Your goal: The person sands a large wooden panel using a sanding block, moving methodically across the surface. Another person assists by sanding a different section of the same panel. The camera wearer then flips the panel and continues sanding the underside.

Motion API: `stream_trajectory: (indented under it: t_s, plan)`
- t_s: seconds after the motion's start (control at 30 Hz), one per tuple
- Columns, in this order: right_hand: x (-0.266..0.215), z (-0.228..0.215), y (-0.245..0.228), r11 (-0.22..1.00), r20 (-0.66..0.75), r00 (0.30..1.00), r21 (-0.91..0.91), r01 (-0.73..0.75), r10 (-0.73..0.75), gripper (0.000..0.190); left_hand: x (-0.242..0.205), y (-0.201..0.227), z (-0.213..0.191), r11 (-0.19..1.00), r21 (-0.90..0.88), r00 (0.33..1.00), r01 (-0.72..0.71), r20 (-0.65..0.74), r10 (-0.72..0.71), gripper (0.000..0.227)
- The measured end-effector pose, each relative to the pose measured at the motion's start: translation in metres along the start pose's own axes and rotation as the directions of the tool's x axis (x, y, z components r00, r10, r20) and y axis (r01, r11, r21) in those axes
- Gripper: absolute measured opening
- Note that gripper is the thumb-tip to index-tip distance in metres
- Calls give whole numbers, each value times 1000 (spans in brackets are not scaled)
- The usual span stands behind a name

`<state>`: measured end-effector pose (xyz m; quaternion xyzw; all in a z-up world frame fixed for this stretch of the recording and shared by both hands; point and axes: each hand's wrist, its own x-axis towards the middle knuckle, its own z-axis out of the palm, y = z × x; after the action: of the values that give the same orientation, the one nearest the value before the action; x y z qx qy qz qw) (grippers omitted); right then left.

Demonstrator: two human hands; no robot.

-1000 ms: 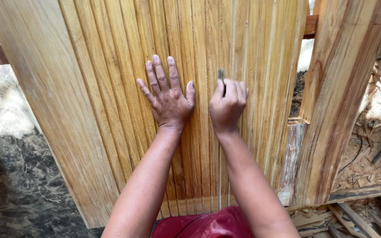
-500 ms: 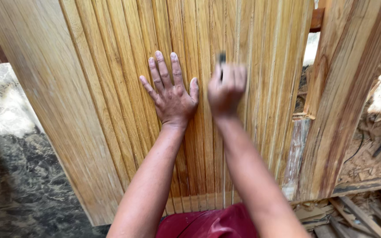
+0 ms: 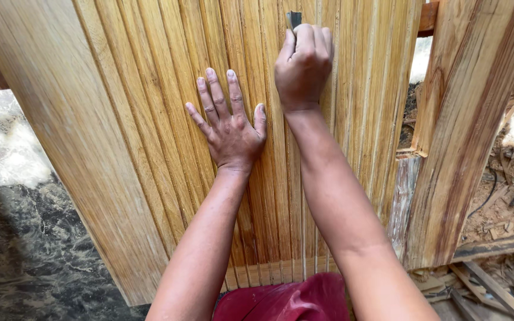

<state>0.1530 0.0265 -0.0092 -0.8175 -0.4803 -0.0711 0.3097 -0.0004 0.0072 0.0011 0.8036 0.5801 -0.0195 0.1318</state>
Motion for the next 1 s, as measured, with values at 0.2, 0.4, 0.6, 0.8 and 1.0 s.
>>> stream_trajectory:
  t_s: [0.2,0.4,0.6,0.8,1.0]
  plan:
    - [-54,-46,-12,996,68,994,36,-87,84,8,-5,-2,2,1000,-2,1000,-12,-6,12,82]
    - [-2,-15,-8,1000,-3,1000,24,-19,20,7,-5,-1,1,1000,21,1000,2,16,-2,82]
    - [-51,-44,-12,995,66,993,36,-97,95,6,-5,-1,1,1000,-4,1000,-16,-15,16,82]
    - [39,66,35,999,-39,999,20,25,-24,9,-1,2,1,1000,3,1000,2,-3,-2,83]
    - [6,19,19,996,-14,999,77,-47,48,9,4,1,-1,1000,7,999,-9,-33,9,82]
